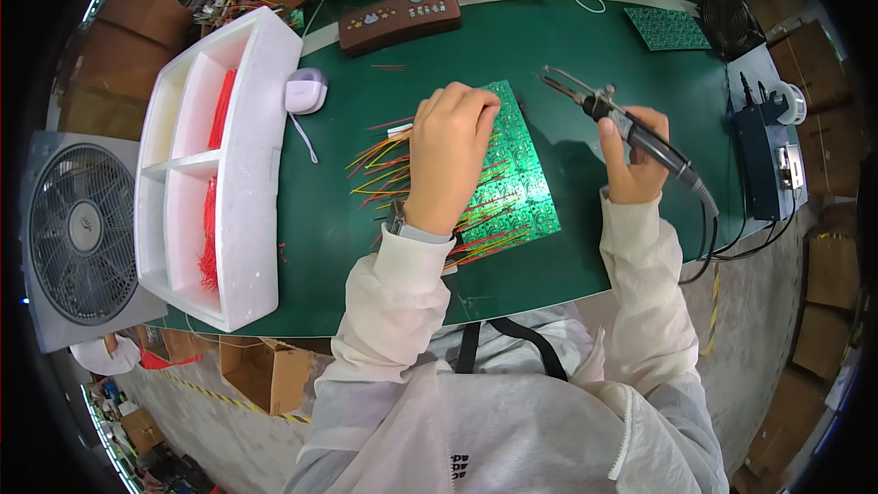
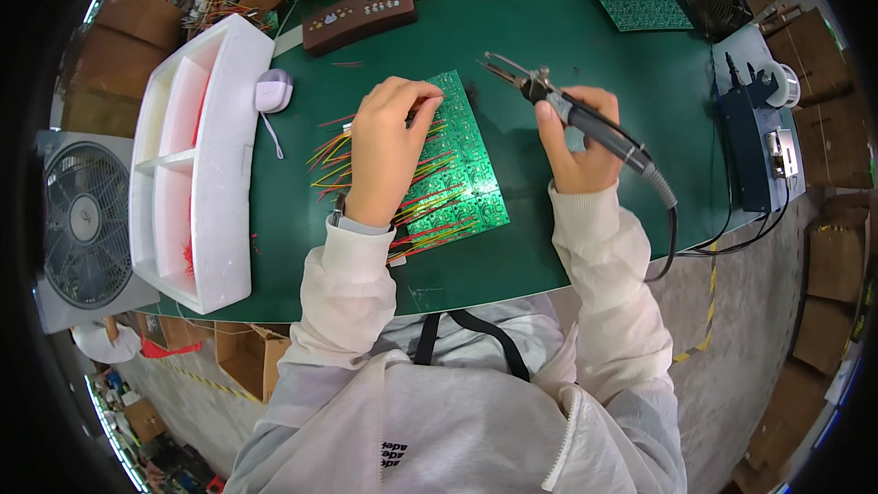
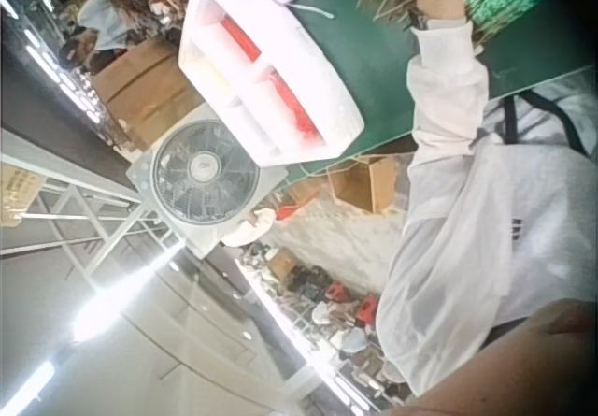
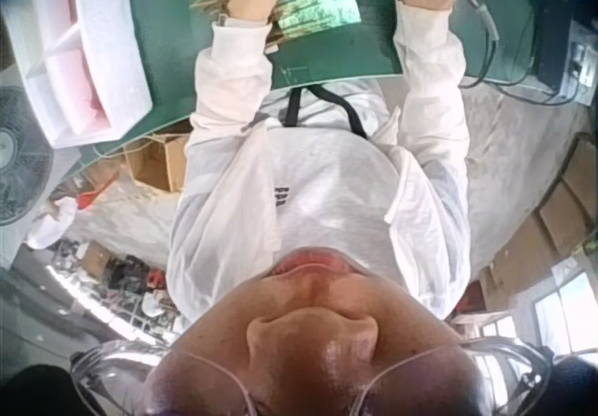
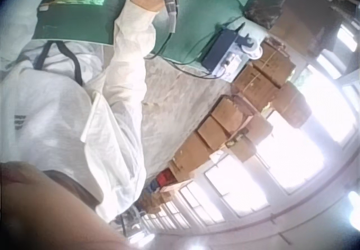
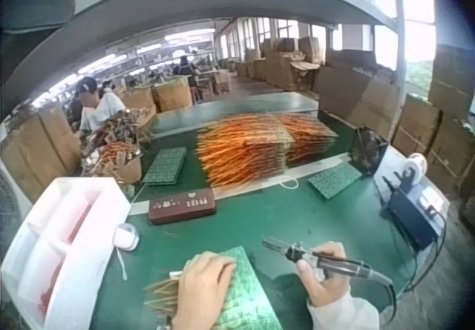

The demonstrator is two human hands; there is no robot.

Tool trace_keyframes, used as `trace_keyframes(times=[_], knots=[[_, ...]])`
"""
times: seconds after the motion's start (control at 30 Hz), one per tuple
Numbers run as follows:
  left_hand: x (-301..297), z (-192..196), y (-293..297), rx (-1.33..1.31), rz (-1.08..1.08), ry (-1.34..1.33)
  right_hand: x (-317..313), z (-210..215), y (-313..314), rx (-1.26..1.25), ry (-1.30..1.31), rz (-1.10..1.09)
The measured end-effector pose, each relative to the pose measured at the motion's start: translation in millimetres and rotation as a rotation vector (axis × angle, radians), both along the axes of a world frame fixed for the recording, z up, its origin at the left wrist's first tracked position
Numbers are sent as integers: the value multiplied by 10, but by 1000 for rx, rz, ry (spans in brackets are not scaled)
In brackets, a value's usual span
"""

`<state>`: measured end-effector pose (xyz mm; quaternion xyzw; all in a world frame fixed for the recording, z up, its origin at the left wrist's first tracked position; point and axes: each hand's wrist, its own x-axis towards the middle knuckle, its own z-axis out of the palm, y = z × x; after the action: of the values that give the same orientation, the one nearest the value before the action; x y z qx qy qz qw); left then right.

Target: The person solders multiple colored wires onto a green printed circuit board using a soldering iron.

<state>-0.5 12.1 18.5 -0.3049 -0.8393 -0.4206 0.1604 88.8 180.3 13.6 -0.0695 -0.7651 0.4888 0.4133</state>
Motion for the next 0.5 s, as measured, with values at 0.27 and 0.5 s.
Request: trace_keyframes(times=[0.27,0.5], knots=[[-23,-109,2,-26,46,62,-27,-142,-64,-168,-27,92],[-67,-77,1,5,-25,24,-23,-162,-35,-140,1,84]])
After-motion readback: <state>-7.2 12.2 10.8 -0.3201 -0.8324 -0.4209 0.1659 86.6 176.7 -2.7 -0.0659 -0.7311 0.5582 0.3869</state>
